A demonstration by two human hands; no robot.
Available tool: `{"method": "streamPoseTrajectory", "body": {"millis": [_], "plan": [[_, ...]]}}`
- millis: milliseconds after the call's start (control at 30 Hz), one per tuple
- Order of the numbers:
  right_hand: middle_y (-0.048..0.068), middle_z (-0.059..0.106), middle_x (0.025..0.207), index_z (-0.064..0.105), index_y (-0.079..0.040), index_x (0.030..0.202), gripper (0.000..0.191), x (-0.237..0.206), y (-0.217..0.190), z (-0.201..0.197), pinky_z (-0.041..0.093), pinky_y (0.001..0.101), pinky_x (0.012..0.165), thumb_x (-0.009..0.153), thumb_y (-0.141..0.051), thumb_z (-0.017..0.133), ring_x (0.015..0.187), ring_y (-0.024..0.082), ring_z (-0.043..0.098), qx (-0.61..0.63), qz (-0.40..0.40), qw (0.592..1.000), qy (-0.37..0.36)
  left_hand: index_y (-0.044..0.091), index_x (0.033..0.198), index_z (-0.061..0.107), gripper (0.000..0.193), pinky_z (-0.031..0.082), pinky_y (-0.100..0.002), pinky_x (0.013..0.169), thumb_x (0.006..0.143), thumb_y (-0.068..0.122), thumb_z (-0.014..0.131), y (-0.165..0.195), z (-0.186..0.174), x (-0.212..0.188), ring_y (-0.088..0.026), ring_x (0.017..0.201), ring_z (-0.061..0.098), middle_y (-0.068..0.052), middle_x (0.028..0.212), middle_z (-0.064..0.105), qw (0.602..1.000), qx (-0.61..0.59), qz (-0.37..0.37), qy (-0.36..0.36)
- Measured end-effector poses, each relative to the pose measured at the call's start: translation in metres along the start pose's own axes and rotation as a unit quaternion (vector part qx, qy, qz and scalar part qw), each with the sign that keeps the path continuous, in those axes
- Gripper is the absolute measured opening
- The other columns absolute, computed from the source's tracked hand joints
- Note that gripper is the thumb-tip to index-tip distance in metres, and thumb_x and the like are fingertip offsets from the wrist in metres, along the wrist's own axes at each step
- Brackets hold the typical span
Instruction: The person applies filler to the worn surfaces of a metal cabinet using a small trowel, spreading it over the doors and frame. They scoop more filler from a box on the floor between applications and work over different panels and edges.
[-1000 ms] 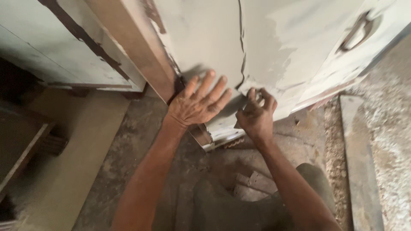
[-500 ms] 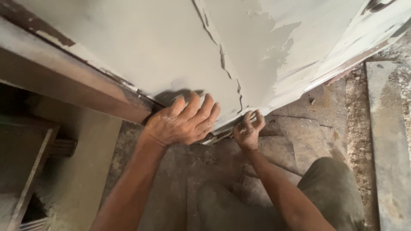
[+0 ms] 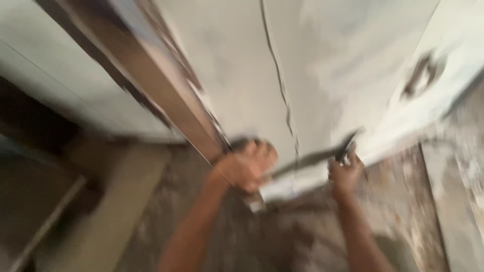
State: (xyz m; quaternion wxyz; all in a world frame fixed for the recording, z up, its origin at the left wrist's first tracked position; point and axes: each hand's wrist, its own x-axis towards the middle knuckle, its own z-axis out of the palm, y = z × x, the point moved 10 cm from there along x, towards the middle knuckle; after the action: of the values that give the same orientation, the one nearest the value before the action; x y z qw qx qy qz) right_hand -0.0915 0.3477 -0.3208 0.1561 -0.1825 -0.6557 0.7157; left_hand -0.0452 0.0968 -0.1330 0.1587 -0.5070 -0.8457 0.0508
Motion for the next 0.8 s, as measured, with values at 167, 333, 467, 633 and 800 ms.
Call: {"method": "streamPoseTrajectory", "body": {"millis": [167, 333, 467, 633, 800], "plan": [[0.025, 0.054, 0.141, 0.058, -0.003, 0.145, 0.079, -0.082, -0.295, -0.009, 0.054, 0.0380, 0.075, 0.067, 0.008, 0.056, 0.108, 0.027, 0.050, -0.270, -0.448, 0.838, 0.152, 0.010, 0.144, 0.052, 0.072, 0.036, -0.049, 0.107, 0.091, 0.058, 0.058, 0.016, -0.018, 0.000, -0.032, 0.133, 0.048, -0.009, 0.145, 0.052, 0.972, 0.202, 0.068, 0.095], [0.015, 0.055, 0.147, 0.072, -0.029, 0.138, 0.075, -0.141, -0.484, 0.071, 0.056, 0.0534, 0.088, 0.075, 0.009, 0.058, 0.132, 0.047, 0.046, -0.329, -0.611, 0.714, 0.090, 0.012, 0.143, 0.050, 0.064, 0.030, -0.044, 0.108, 0.099, 0.060, 0.053, 0.021, -0.023, -0.009, -0.030, 0.132, 0.039, -0.007, 0.143, 0.049, 0.955, 0.266, 0.056, 0.117], [0.014, 0.056, 0.146, 0.074, -0.030, 0.138, 0.069, -0.173, -0.563, 0.113, 0.057, 0.0515, 0.078, 0.079, 0.004, 0.061, 0.126, 0.047, 0.048, -0.341, -0.686, 0.629, 0.132, 0.015, 0.149, 0.042, 0.065, 0.031, -0.044, 0.106, 0.103, 0.061, 0.043, 0.013, -0.001, -0.005, -0.029, 0.133, 0.041, -0.007, 0.147, 0.045, 0.960, 0.264, 0.048, 0.079], [0.009, 0.060, 0.139, 0.076, -0.026, 0.129, 0.058, -0.194, -0.577, 0.127, 0.057, 0.0468, 0.068, 0.083, 0.006, 0.061, 0.124, 0.039, 0.053, -0.360, -0.720, 0.581, 0.120, 0.019, 0.155, 0.032, 0.073, 0.035, -0.049, 0.109, 0.098, 0.065, 0.035, -0.002, 0.032, 0.009, -0.032, 0.135, 0.044, -0.009, 0.158, 0.034, 0.976, 0.211, 0.043, 0.020], [0.001, 0.064, 0.140, 0.078, -0.028, 0.134, 0.064, -0.175, -0.503, 0.114, 0.057, 0.0447, 0.064, 0.084, 0.007, 0.062, 0.120, 0.031, 0.055, -0.429, -0.695, 0.574, 0.064, 0.028, 0.154, 0.040, 0.070, 0.039, -0.053, 0.104, 0.099, 0.072, 0.039, 0.002, 0.011, -0.008, -0.031, 0.139, 0.043, -0.005, 0.159, 0.039, 0.975, 0.174, 0.019, 0.138]]}}
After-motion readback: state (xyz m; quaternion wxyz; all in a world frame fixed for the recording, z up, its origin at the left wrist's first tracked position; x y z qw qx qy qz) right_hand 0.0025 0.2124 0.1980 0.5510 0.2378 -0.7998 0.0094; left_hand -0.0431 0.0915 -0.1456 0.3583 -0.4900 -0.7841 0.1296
